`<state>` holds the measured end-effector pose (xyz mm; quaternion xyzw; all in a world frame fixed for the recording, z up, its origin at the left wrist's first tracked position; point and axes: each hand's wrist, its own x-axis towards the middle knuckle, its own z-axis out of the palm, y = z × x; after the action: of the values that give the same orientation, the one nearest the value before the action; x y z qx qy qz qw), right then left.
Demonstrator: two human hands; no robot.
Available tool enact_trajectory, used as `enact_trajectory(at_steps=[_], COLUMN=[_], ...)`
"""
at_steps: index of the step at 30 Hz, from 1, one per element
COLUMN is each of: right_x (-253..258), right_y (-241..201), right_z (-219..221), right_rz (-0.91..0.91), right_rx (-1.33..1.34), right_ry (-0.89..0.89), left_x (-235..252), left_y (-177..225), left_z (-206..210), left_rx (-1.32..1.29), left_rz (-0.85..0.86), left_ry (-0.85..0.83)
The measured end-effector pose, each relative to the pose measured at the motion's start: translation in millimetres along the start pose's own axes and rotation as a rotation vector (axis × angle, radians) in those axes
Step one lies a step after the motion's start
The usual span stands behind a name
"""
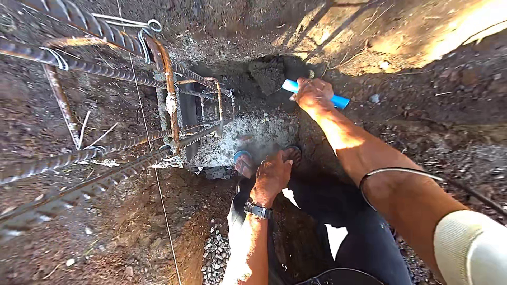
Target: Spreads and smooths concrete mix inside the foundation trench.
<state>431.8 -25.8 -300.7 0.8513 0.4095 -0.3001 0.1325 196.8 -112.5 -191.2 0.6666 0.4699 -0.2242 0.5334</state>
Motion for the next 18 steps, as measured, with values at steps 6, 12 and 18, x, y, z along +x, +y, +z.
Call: enact_trajectory(at_steps=[6,12,18], right_x=[-61,-123,-133], right_y=[11,24,45], right_z=[-8,-45,-204], right_rz=[-0.030,-0.093,-0.234], right_rx=[0.026,0.028,0.099], right_ry=[-0.009,-0.221,-0.320], left_x=[3,-3,-3], left_y=[1,6,-6], left_z=[1,-6,1], left_rx=[-0.009,-0.024,-0.084], left_rz=[0.011,-0.007,0.006], left_ry=[-0.026,-0.083,-0.132])
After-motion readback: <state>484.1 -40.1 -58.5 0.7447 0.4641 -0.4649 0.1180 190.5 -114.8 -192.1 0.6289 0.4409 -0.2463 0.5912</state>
